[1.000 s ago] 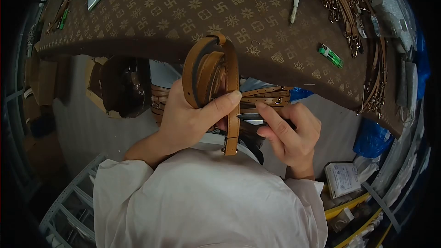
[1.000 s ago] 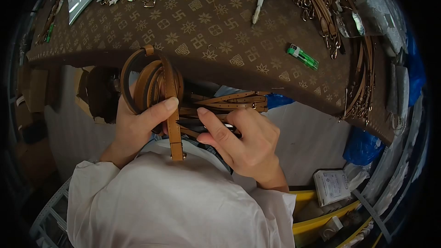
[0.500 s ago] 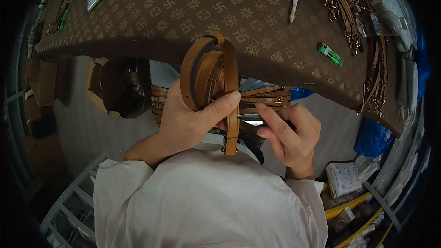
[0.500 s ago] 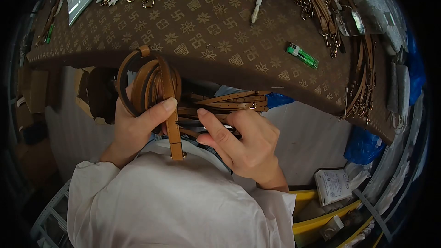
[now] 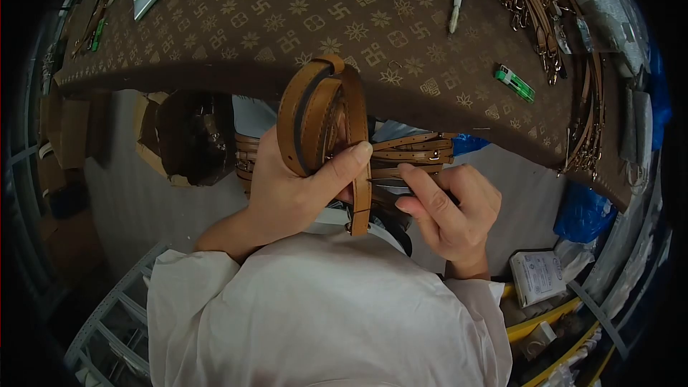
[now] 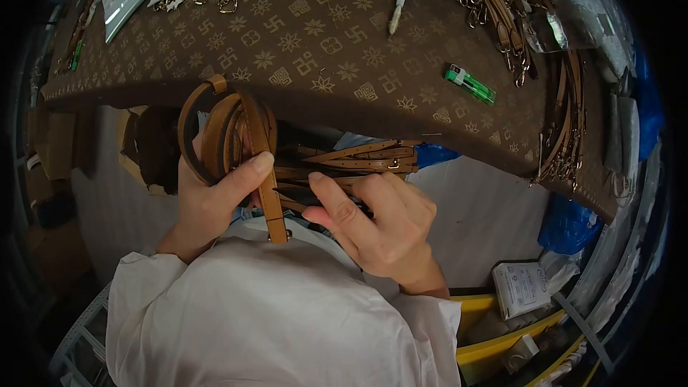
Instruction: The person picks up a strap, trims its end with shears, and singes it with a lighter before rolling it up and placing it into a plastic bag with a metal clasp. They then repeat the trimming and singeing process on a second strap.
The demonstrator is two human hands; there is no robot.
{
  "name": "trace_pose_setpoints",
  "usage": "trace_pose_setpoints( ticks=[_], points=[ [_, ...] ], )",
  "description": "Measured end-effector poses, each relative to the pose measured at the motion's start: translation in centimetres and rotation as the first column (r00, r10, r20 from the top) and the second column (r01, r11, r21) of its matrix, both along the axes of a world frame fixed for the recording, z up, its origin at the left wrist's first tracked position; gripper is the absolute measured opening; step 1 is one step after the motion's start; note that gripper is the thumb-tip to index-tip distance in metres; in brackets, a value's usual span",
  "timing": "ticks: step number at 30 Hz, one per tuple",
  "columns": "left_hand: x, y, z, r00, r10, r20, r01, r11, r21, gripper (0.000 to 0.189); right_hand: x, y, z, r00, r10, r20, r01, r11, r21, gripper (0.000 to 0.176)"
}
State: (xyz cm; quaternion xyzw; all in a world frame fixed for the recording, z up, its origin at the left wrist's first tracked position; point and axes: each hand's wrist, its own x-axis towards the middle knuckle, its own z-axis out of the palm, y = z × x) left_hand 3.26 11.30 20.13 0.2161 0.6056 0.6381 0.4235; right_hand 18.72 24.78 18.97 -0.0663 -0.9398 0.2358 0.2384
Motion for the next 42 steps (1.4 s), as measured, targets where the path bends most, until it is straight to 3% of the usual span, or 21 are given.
trace_pose_setpoints(
  ticks=[6, 10, 12, 14, 18, 22, 24, 39, 41, 42],
  points=[
    [0.0, 0.0, 0.0, 0.999, 0.047, 0.005, -0.047, 0.999, 0.009, 0.011, 0.3, 0.5, -0.8, 0.982, -0.159, -0.097, 0.138, 0.972, -0.189, 0.038],
    [-0.1, 0.0, -0.4, 0.999, 0.033, 0.010, -0.033, 0.999, 0.003, 0.012, 0.3, 0.3, -0.4, 0.999, -0.031, -0.018, 0.028, 0.988, -0.149, 0.039],
    [0.0, 0.2, -0.9, 0.990, 0.087, -0.107, -0.084, 0.996, 0.029, 0.013, 0.2, 0.1, -0.4, 1.000, 0.008, -0.016, -0.010, 0.990, -0.142, 0.039],
    [-0.1, 0.1, -0.9, 0.996, 0.072, -0.050, -0.073, 0.997, -0.006, 0.014, 0.1, 0.0, -0.3, 1.000, 0.023, -0.009, -0.024, 0.993, -0.116, 0.041],
    [-0.1, 0.1, -0.5, 0.995, 0.056, 0.080, -0.052, 0.997, -0.051, 0.015, 0.0, -0.1, -0.2, 1.000, 0.029, -0.009, -0.030, 0.995, -0.098, 0.041],
    [-0.1, 0.1, -1.1, 0.999, 0.048, -0.015, -0.048, 0.999, 0.007, 0.015, -0.1, -0.1, 0.0, 1.000, 0.015, 0.011, -0.014, 0.998, -0.067, 0.041],
    [0.0, 0.2, -0.3, 0.993, 0.041, 0.115, -0.038, 0.999, -0.033, 0.015, -0.1, -0.1, -0.2, 1.000, 0.010, 0.016, -0.009, 0.998, -0.058, 0.041],
    [-0.1, 0.3, -0.6, 0.985, 0.058, 0.162, -0.044, 0.995, -0.092, 0.015, 0.1, 0.2, -1.2, 0.998, -0.002, -0.059, 0.007, 0.997, 0.073, 0.040],
    [-0.1, 0.3, -0.6, 0.986, 0.067, 0.151, -0.055, 0.995, -0.085, 0.015, 0.1, 1.7, -1.6, 0.976, -0.174, -0.131, 0.184, 0.981, 0.068, 0.039],
    [-0.1, 0.3, -0.5, 0.987, 0.075, 0.140, -0.064, 0.995, -0.078, 0.016, -0.1, 2.5, -1.4, 0.935, -0.347, -0.068, 0.351, 0.935, 0.052, 0.037]
  ],
)
